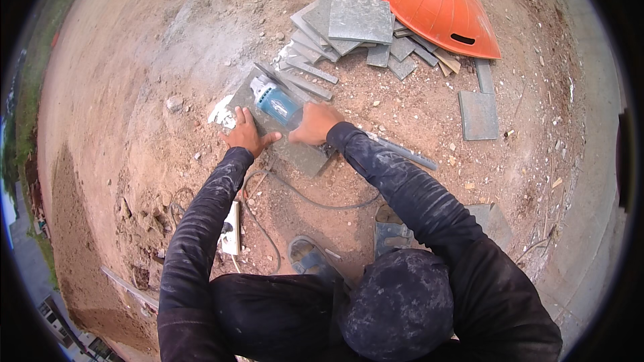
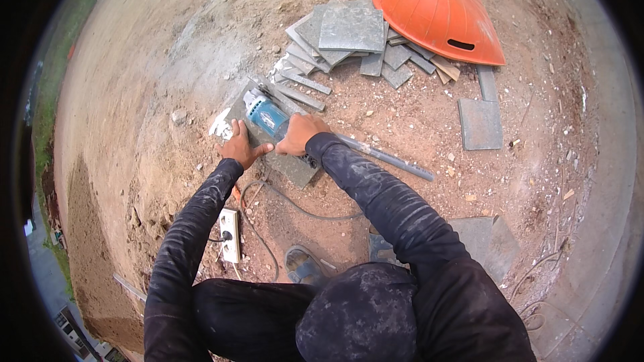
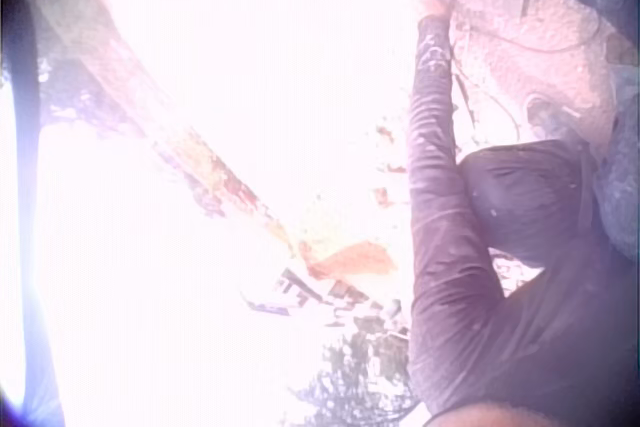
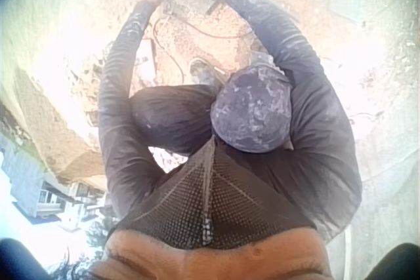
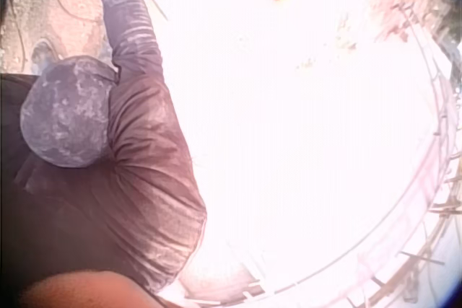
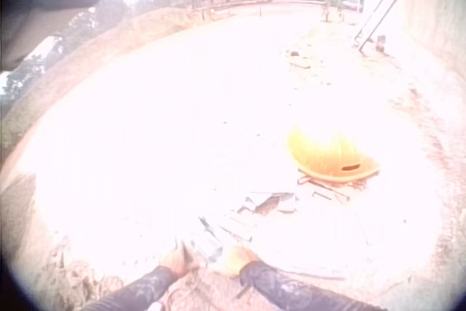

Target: The person uses an angle grinder to cut a rectangular tile placed on the ground. They hold the tile steady with one hand while guiding the grinder along a marked line, creating dust. After completing the cut, they separate the pieces and set the grinder aside.

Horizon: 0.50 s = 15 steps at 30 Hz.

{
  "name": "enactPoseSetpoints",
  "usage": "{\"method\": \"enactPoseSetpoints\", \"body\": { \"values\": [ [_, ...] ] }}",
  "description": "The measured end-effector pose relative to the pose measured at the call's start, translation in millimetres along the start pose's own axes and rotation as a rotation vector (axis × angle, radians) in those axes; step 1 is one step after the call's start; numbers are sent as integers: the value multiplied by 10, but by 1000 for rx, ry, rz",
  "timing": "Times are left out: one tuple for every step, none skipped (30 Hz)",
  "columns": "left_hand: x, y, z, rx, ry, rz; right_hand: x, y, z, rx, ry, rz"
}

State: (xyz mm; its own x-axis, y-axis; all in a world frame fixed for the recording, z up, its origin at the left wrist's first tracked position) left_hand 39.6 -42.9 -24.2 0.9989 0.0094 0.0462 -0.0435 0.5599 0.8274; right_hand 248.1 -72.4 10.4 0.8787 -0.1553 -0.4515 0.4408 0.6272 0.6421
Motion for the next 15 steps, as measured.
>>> {"method": "enactPoseSetpoints", "body": {
  "values": [
    [0,0,0,4,-4,1,5,-3,7,6,-5,-5],
    [0,0,0,7,-7,3,8,-4,10,12,-11,-9],
    [-2,-2,-2,4,-4,2,11,-7,9,6,-15,-10],
    [-2,-2,-1,1,-1,2,12,-12,7,0,-19,-10],
    [-1,-2,0,-3,3,2,14,-17,6,-7,-22,-10],
    [1,0,2,-1,2,3,14,-17,7,1,-21,-7],
    [2,0,2,1,1,5,17,-19,9,9,-20,-4],
    [3,0,1,4,0,7,20,-20,11,18,-18,0],
    [5,0,0,5,0,9,27,-24,12,13,-22,2],
    [2,0,0,5,1,10,25,-23,16,7,-25,4],
    [-1,1,2,6,2,11,22,-22,20,1,-27,6],
    [-6,-1,4,2,5,9,17,-20,25,-1,-26,9],
    [1,2,6,-2,6,8,19,-19,25,-1,-27,13],
    [8,8,10,-5,7,6,22,-19,26,-1,-28,16],
    [16,7,12,-5,2,14,27,-19,30,-3,-29,10]
  ]
}}
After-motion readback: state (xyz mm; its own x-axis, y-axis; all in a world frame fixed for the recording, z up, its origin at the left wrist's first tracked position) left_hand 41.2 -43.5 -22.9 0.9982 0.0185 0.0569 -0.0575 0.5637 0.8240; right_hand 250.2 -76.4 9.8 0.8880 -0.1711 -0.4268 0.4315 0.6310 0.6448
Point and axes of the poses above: each hand's wrist, its own z-axis away from the middle knuckle, its own y-axis out of the back of the hand, x = y × z, the point moved 4 cm from there along -z, towards the middle knuckle, and after that the axes turned 15 degrees about z, right-handed, at the moved point
